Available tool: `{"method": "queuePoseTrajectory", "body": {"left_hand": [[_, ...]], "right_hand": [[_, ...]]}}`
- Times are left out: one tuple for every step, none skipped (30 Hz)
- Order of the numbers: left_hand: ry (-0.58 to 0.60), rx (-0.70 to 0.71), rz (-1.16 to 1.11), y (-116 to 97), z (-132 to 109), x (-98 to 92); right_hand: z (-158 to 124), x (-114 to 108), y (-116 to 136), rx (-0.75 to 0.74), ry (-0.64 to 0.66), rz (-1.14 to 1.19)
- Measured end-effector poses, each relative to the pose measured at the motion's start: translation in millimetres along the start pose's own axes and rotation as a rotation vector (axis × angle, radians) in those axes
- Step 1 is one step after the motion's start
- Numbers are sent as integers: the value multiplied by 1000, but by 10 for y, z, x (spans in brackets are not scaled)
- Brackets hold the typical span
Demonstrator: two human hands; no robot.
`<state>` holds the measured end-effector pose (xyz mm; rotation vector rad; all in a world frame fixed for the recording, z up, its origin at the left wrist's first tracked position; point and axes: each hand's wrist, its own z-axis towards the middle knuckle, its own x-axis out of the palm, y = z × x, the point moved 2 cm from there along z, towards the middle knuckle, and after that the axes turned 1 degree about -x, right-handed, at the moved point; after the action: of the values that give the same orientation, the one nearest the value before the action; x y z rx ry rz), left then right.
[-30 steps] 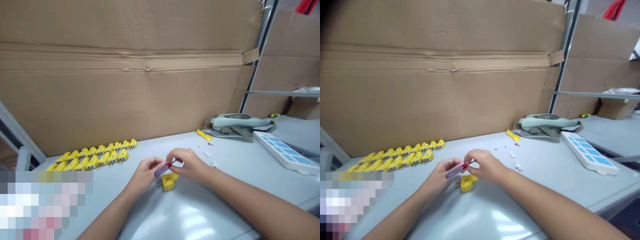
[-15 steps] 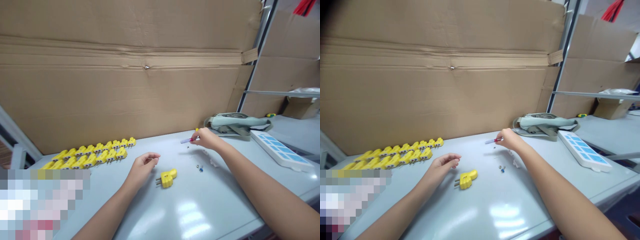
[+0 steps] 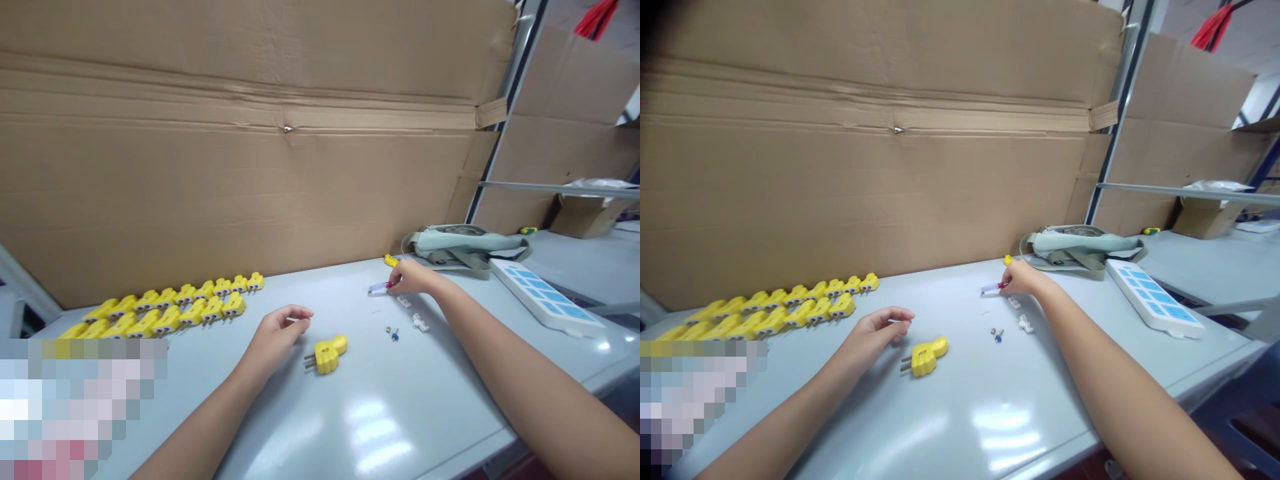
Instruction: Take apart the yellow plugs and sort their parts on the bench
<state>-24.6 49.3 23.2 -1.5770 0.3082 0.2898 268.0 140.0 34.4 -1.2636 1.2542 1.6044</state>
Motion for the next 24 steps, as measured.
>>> {"method": "queuePoseTrajectory", "body": {"left_hand": [[26, 13, 13, -11, -4, 0], [61, 28, 33, -25, -15, -1], [106, 43, 63, -43, -32, -1], [156, 55, 104, -61, -57, -3], [206, 65, 158, -78, -88, -4], [259, 73, 222, -92, -122, -4], [296, 88, 290, -103, -157, -5], [331, 115, 356, -111, -189, -2], [355, 148, 413, -115, -215, 3], [369, 182, 458, -114, -232, 11], [377, 210, 489, -108, -240, 21], [376, 227, 507, -98, -240, 32], [373, 234, 514, -85, -232, 42], [369, 234, 513, -71, -221, 51], [366, 232, 506, -60, -209, 59], [363, 236, 499, -53, -199, 66], [358, 242, 496, -50, -193, 70], [352, 247, 498, -52, -190, 73], [342, 251, 506, -57, -191, 74], [329, 254, 520, -66, -196, 75], [314, 255, 539, -77, -202, 75], [300, 256, 560, -88, -210, 76], [285, 258, 581, -99, -217, 78], [273, 263, 599, -108, -224, 81]], "right_hand": [[6, 11, -11, 4, -2, 3], [9, 15, -19, 8, -6, 5], [9, 12, -23, 10, -12, 6], [5, 0, -19, 11, -19, 6], [-3, -18, -5, 8, -28, 5], [-17, -42, 25, 1, -38, 5], [-39, -68, 73, -11, -49, 6], [-69, -91, 142, -25, -60, 9], [-107, -108, 235, -60, -69, 20], [-153, -112, 351, -113, -71, 40], [-206, -101, 486, -185, -65, 69], [-267, -75, 641, -315, -47, 123], [-330, -31, 796, -436, -5, 180], [-390, 23, 938, -529, 32, 226], [-443, 82, 1065, -604, 60, 249], [-485, 142, 1169, -652, 73, 251], [-514, 197, 1249, -678, 78, 242], [-532, 243, 1306, -691, 72, 229], [-540, 277, 1342, -697, 64, 216], [-542, 301, 1362, -703, 58, 205], [-541, 313, 1370, -712, 51, 198], [-539, 318, 1372, -728, 48, 192], [-538, 318, 1370, -747, 47, 185], [-537, 314, 1366, -765, 45, 178]]}}
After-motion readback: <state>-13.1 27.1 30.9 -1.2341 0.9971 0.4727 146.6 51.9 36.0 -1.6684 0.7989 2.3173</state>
